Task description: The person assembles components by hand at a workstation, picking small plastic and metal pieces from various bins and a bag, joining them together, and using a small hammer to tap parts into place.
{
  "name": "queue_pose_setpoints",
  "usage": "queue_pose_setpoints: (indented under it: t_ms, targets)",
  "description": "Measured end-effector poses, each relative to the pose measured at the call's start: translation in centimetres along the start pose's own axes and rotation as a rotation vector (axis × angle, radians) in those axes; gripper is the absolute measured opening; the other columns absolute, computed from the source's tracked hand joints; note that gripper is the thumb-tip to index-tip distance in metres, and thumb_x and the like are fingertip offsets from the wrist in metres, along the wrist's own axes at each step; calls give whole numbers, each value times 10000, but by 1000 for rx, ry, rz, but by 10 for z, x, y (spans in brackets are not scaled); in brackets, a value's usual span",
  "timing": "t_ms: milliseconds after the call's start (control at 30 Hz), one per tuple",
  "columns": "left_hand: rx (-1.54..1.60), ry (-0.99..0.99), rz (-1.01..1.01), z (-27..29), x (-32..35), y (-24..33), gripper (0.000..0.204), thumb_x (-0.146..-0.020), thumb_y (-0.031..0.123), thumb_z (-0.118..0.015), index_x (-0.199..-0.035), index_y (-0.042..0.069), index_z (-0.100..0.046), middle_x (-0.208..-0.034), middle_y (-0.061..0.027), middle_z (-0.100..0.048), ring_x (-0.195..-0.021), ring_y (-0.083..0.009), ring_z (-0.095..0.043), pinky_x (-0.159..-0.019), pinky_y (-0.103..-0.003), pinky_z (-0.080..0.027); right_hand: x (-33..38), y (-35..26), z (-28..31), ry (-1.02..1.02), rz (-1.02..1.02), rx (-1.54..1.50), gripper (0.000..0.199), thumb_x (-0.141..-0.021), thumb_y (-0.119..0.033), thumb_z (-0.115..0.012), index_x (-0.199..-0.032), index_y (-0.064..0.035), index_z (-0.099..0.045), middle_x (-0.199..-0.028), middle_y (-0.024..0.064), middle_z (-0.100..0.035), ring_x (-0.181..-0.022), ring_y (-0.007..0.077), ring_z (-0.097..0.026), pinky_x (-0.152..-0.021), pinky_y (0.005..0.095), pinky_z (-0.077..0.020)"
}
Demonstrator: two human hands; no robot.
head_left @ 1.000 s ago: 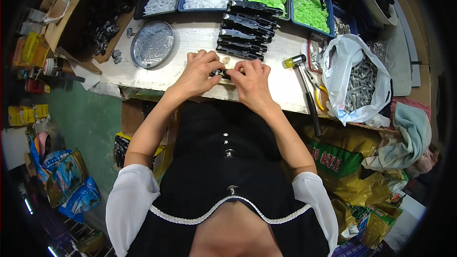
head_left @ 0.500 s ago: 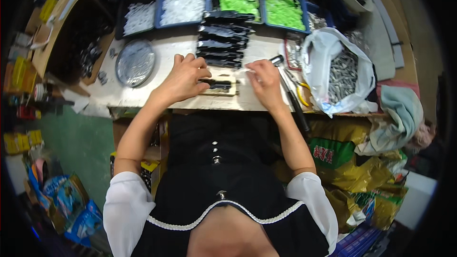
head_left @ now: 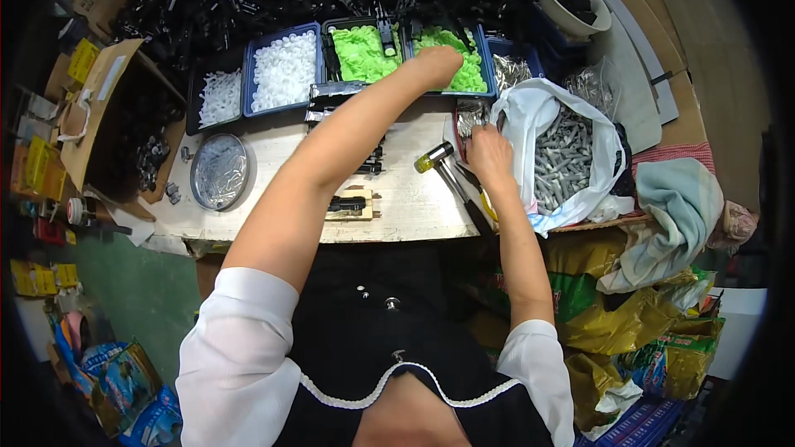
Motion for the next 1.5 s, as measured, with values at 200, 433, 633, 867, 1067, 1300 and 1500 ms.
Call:
queue_pose_setpoints:
  t_ms: [200,433,633,867,1067,1300,1500]
  targets:
    - [-41,-72,15,6,-11,4,127,-636,24,-561,-743,11,-628,-802,-190,-610,-778,-338,-603,-653,-408,-491,-12,12,-3,-30,0,33,117,-690,-32,-498,-767,-9,-583,-781,190,-577,-683,337,-597,-572,429,-475]
    - [314,26,184,-12,-8,5,145,-608,9,-522,-706,-42,-617,-775,-242,-595,-765,-373,-593,-670,-418,-490,-5,1,-6,-18,29,-81,119,-697,-50,-485,-798,-28,-544,-812,185,-555,-720,368,-555,-622,453,-442]
    - [1207,244,353,40,38,16,130,-653,107,-600,-643,-19,-633,-494,-68,-532,-344,-110,-479,-333,-245,-377,-5,-3,6,-39,82,-46,132,-681,-4,-476,-790,1,-551,-800,201,-554,-724,371,-565,-628,450,-457]
    - [1642,182,325,64,143,30,141,-752,58,-597,-849,-41,-622,-579,-47,-542,-423,-77,-464,-383,-197,-353,-2,21,-4,25,58,-83,98,-708,-5,-499,-770,-14,-574,-779,185,-552,-735,369,-541,-646,442,-429]
    - [2036,218,410,50,232,32,199,-814,102,-575,-955,-36,-599,-715,-89,-596,-545,-114,-550,-475,-224,-452,2,22,0,87,44,-212,59,-718,-9,-528,-767,-19,-559,-756,176,-538,-744,359,-525,-653,424,-410]
    - [2056,261,536,43,274,27,156,-809,90,-582,-920,-21,-587,-709,-86,-593,-544,-133,-571,-463,-247,-473,5,14,26,201,-31,-662,116,-743,25,-497,-841,-3,-552,-755,109,-538,-660,220,-525,-604,301,-426]
    - [2117,181,564,35,286,45,160,-808,89,-579,-931,-15,-585,-733,-83,-596,-568,-130,-577,-493,-258,-487,34,-56,40,-27,6,-1257,91,-767,34,-524,-847,6,-554,-766,8,-511,-676,80,-491,-619,201,-399]
Point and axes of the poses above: each hand's wrist, its own x-axis away from the middle knuckle, its own z-axis out of the back of the hand, y = z × x, the point moved 2 cm from there along -x, towards the middle knuckle
